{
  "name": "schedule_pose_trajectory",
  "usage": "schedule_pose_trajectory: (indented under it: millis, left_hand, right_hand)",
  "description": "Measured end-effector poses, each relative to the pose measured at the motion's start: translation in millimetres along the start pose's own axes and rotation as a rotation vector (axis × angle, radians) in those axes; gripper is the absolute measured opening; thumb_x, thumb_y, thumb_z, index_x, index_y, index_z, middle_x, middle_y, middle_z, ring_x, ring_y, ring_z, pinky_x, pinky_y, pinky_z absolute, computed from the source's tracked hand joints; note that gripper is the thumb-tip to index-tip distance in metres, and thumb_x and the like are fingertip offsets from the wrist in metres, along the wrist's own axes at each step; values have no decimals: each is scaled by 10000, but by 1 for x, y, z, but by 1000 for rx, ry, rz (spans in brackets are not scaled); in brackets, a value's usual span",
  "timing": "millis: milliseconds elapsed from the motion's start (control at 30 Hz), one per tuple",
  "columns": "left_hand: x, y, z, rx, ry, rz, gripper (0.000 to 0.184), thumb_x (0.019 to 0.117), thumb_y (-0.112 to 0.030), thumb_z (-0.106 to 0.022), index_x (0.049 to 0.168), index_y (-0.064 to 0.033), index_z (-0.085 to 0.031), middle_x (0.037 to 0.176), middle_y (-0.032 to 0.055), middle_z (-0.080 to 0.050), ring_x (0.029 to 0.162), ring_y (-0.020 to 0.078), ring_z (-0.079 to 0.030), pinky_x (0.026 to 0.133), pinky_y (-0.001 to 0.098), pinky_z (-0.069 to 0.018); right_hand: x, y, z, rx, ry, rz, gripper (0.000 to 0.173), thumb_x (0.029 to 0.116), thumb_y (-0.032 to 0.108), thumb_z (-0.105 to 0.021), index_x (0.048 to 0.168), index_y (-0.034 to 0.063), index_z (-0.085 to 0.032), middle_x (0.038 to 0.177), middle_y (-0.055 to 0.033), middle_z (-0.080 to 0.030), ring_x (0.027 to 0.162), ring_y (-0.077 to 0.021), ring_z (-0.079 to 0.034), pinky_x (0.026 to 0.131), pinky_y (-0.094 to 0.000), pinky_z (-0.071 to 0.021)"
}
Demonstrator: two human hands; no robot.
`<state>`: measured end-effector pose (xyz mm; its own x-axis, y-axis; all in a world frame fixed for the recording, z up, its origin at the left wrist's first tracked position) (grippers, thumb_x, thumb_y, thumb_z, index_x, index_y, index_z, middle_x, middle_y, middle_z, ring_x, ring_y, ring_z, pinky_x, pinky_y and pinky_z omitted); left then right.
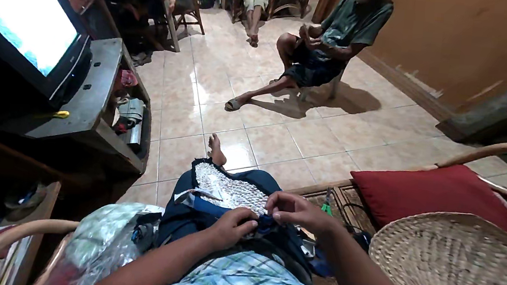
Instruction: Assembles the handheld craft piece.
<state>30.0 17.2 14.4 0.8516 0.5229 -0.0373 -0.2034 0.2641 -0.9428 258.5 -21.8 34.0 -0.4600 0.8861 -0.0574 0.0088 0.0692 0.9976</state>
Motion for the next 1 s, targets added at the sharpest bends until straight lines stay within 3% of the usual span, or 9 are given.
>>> schedule_pose_trajectory:
  millis: [100,200,467,533,600,667,733,833,1000]
  left_hand:
    - [-5,-5,-3,146,-39,-163,287,1039,-147,-524,1113,81,-681,1034,213,-660,996,245,-631,928,359,-509]
    - [-11,-6,-2,286,-88,-263,252,1016,-146,-565,1075,53,-708,994,204,-661,948,276,-656,888,392,-548]
    - [-13,10,5,-74,-124,10,279,1038,-167,-520,1090,63,-667,1034,123,-633,952,104,-594,885,256,-493]
    - [-12,13,6,-185,-151,103,256,1050,-168,-509,1109,36,-652,1044,84,-628,926,66,-597,862,241,-505]
    - [-11,14,8,-258,-185,166,243,1061,-175,-502,1116,11,-649,1004,48,-637,881,49,-610,834,242,-521]
    - [-10,13,9,-296,-207,205,241,1069,-185,-496,1107,-1,-646,953,25,-635,837,43,-607,801,243,-524]
    - [-9,14,8,-323,-218,219,238,1070,-191,-495,1094,-8,-646,928,13,-631,819,42,-603,784,241,-523]
    - [-8,14,8,-344,-244,216,237,1064,-181,-504,1093,2,-651,943,22,-644,830,47,-614,790,248,-531]
    - [-8,12,6,-404,-321,192,207,1050,-124,-518,1107,11,-665,984,23,-676,862,47,-640,813,246,-548]
  right_hand:
    - [4,10,11,-43,178,47,161,947,216,-673,1098,171,-639,966,97,-682,801,8,-621,700,-184,-524]
    - [4,31,27,-123,147,126,223,871,372,-772,1018,226,-692,1023,131,-719,953,11,-663,827,-195,-556]
    - [-17,117,138,-156,-393,403,174,893,419,-744,1018,304,-703,890,120,-711,835,-41,-689,842,-308,-607]
    - [-20,131,158,-404,-771,228,232,938,259,-689,1148,185,-623,986,27,-693,881,-77,-681,834,-299,-593]
    - [-10,131,166,-802,-928,-48,560,913,205,-780,1379,-8,-554,1316,-237,-605,1183,-354,-605,1007,-571,-473]
    - [4,111,142,-1051,-803,0,586,855,212,-828,1318,-64,-602,1331,-337,-561,1274,-492,-526,1059,-668,-407]
    - [16,73,84,-1059,-482,155,420,801,187,-856,1140,-13,-709,1219,-235,-662,1205,-395,-605,1029,-576,-485]
    - [21,19,-1,-871,22,123,402,900,225,-774,1235,18,-693,1331,-192,-636,1273,-339,-587,1089,-515,-458]
    - [17,-10,-24,-772,-107,288,175,945,67,-660,1079,-15,-738,1012,-169,-729,928,-250,-709,879,-392,-570]
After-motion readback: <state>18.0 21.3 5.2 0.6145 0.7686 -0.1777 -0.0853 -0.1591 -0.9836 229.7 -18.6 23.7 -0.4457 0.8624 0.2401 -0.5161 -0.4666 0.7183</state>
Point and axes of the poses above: each hand's wrist, its own x-axis towards the middle knuckle, its own z-axis out of the back of the hand, y = z × x, the point moved 2 cm from there along x, towards the middle knuckle
